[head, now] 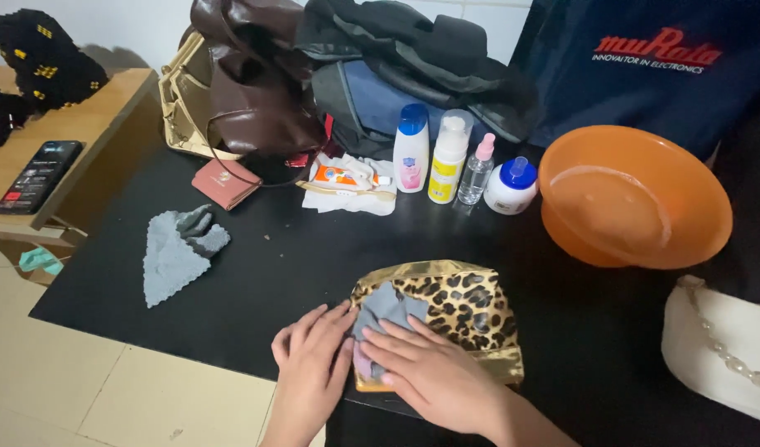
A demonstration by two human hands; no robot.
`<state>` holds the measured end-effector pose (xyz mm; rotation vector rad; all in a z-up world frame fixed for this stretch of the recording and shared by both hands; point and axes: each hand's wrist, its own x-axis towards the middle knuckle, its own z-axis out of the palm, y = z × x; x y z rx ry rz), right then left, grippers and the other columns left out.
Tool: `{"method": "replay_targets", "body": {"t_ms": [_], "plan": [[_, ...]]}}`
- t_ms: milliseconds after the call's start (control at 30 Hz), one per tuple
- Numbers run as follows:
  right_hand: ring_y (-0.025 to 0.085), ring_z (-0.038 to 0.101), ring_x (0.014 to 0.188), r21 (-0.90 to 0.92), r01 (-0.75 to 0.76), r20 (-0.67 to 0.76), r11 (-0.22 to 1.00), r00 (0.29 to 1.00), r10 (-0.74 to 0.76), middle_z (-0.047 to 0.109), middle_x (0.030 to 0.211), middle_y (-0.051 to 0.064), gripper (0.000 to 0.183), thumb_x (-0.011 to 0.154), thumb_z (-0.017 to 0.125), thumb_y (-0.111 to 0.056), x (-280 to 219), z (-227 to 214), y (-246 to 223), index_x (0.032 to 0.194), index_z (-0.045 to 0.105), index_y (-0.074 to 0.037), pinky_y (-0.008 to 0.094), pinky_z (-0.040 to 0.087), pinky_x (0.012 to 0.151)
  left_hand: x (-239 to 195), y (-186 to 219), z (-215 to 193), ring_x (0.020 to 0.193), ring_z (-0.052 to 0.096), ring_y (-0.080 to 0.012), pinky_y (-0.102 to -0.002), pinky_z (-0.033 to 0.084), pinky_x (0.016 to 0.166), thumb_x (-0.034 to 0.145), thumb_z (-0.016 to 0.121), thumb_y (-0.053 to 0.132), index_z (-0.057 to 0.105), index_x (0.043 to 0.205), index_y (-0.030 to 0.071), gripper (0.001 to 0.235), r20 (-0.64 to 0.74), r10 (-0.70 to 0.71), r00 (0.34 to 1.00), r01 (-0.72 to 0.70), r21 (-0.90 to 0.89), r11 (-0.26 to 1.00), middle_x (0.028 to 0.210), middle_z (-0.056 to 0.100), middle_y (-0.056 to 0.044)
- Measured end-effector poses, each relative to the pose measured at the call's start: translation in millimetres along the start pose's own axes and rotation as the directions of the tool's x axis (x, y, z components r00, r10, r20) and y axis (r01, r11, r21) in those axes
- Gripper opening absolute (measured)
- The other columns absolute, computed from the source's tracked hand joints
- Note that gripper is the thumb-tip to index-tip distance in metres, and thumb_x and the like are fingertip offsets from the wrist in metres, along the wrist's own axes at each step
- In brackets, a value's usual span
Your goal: Brushing and wiping a leopard-print pouch to clean it using a small brush and a cloth.
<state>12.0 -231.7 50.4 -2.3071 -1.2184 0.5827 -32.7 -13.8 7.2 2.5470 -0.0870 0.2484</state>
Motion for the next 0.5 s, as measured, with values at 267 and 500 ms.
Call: {"method": "replay_targets", "body": {"t_ms": [267,500], "plan": [[0.017,0.046,0.142,-0.293,0.094,-0.359,0.951,0.912,-0.201,0.055,0.154,-0.003,0.052,0.097,0.065,-0.019,-62,40,25,0.148,0.058,-0.023,0.045,0.03,0.115,1,10,10,0.141,0.04,-0.0189,-0.058,0.017,0.106,0.099,0.05,0.047,0.071,0.127,0.036,0.036,-0.098,0.094,0.991,-0.062,0.29,0.955,0.153,0.05,0.008],[0.021,0.02,0.154,-0.745,-0.24,-0.3,0.622,0.954,0.008,0.032,0.161,-0.005,0.1,0.056,0.077,-0.051,-132,70,84,0.147,0.043,-0.026,0.074,0.03,0.107,-2,19,11,0.145,0.036,-0.0235,-0.067,0.018,0.105,0.09,0.057,0.061,0.07,0.127,0.045,0.043,-0.14,0.06,0.988,-0.012,0.321,0.947,0.16,0.042,0.004]]}}
